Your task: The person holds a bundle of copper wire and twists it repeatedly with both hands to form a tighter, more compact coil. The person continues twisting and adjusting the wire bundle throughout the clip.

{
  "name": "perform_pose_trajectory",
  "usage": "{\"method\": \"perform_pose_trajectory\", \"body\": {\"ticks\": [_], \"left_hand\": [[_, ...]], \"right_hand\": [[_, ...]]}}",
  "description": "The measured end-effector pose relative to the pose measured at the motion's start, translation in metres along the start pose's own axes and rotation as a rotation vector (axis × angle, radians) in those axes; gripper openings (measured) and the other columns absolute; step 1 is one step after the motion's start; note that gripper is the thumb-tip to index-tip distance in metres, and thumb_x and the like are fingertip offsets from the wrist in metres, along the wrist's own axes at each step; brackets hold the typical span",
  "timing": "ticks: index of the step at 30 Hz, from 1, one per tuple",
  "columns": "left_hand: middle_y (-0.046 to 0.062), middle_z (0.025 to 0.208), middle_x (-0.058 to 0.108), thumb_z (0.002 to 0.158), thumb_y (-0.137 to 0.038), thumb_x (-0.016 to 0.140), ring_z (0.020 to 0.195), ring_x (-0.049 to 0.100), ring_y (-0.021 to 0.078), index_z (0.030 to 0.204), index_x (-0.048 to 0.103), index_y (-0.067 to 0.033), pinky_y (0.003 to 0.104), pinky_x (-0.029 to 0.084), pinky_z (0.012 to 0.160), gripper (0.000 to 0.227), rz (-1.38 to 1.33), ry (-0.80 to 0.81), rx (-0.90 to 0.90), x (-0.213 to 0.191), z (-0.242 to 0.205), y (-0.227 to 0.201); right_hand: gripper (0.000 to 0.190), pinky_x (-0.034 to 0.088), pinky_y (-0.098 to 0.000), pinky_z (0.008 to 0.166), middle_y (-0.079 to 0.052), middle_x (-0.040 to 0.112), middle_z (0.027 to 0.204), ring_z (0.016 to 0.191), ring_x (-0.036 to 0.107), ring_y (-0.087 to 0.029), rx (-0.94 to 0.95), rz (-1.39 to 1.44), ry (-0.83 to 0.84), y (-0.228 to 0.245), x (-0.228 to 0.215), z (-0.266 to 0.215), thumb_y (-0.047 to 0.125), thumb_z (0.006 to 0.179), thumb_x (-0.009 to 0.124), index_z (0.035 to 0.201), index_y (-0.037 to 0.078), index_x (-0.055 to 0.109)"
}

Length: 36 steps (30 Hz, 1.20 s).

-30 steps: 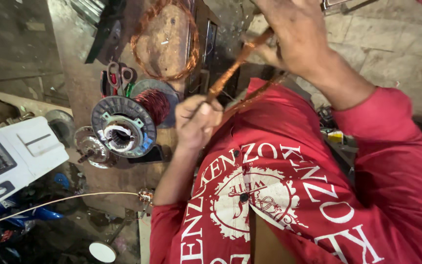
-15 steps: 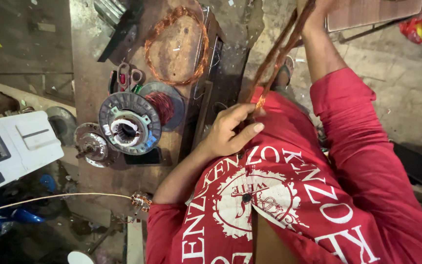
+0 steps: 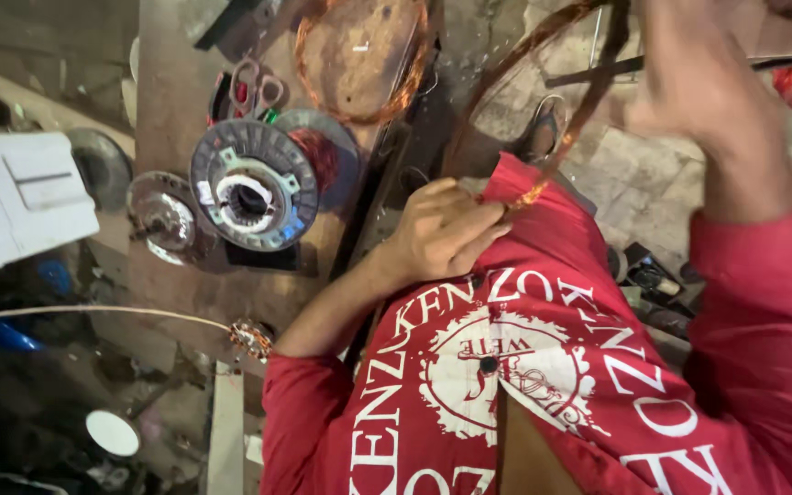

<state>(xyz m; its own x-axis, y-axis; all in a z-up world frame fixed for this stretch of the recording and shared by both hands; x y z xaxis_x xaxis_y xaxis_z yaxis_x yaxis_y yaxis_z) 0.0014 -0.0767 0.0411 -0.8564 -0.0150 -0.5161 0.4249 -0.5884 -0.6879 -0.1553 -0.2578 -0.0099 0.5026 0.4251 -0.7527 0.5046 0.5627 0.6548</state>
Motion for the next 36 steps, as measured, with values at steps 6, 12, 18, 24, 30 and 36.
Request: {"method": "perform_pose_trajectory", "body": {"ticks": [6,12,18,24,30,36], "left_hand": [[0.001,0.078,0.061,0.099,-0.018,0.077,0.074,0.061,0.0151,0.109,0.07,-0.005,0.031,0.045,0.067,0.018,0.311,0.056,0.211,-0.008,-0.007,-0.015],[-0.006,0.075,0.053,0.101,-0.018,0.074,0.068,0.051,0.01,0.108,0.072,-0.0076,0.028,0.039,0.062,0.013,0.507,0.107,0.323,-0.011,-0.014,-0.018],[-0.004,0.079,0.055,0.1,-0.019,0.071,0.075,0.055,0.0131,0.111,0.073,-0.01,0.029,0.041,0.068,0.014,0.548,0.181,0.268,-0.012,-0.036,-0.005],[0.011,0.102,0.069,0.104,-0.043,0.066,0.091,0.065,0.027,0.113,0.068,-0.0027,0.041,0.049,0.084,0.041,0.061,0.175,-0.242,-0.001,-0.065,0.052],[0.007,0.108,0.072,0.108,-0.041,0.049,0.102,0.068,0.0218,0.128,0.066,-0.004,0.037,0.054,0.093,0.045,-0.783,0.069,-0.959,0.049,-0.104,0.111],[0.014,0.118,0.074,0.108,-0.026,0.064,0.111,0.071,0.0248,0.132,0.063,-0.0014,0.042,0.055,0.103,0.034,-1.32,-0.568,-0.858,0.024,-0.104,0.129]], "right_hand": [[0.08,0.031,-0.062,0.122,-0.019,0.065,0.128,0.133,0.053,-0.042,-0.459,-0.099,0.199,0.081,0.018,-0.028,0.045,0.07,0.081,0.137,0.008,0.06],[0.052,0.044,-0.0547,0.116,-0.009,0.073,0.116,0.117,0.065,-0.025,-0.494,0.209,0.34,0.083,0.03,-0.031,0.041,0.077,0.079,0.12,0.013,0.071],[0.03,0.049,-0.0438,0.109,-0.003,0.074,0.11,0.115,0.067,-0.025,-0.406,0.219,0.38,0.075,0.043,-0.034,0.021,0.078,0.079,0.108,0.016,0.076],[0.023,0.049,-0.0416,0.105,-0.005,0.072,0.108,0.113,0.065,-0.023,-0.438,0.101,0.357,0.086,0.074,-0.03,0.016,0.084,0.08,0.106,0.01,0.076],[0.029,0.048,-0.0431,0.106,-0.008,0.071,0.106,0.109,0.064,-0.025,-0.507,0.038,0.356,0.104,0.104,-0.032,0.016,0.077,0.081,0.104,0.007,0.076],[0.029,0.046,-0.0421,0.102,-0.005,0.071,0.106,0.108,0.064,-0.024,-0.47,0.039,0.371,0.113,0.109,-0.032,0.014,0.077,0.084,0.104,0.008,0.076]]}}
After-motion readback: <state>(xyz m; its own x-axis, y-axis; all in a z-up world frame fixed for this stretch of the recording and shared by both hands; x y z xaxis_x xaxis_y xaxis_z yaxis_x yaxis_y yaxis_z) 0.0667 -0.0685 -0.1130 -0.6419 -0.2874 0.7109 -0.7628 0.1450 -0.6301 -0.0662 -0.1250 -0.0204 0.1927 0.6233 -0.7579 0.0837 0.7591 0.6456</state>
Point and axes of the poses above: each hand's wrist, its own z-axis towards the middle knuckle, its own x-axis out of the palm, y = z × x, the point moved 10 cm from there along z, towards the middle knuckle
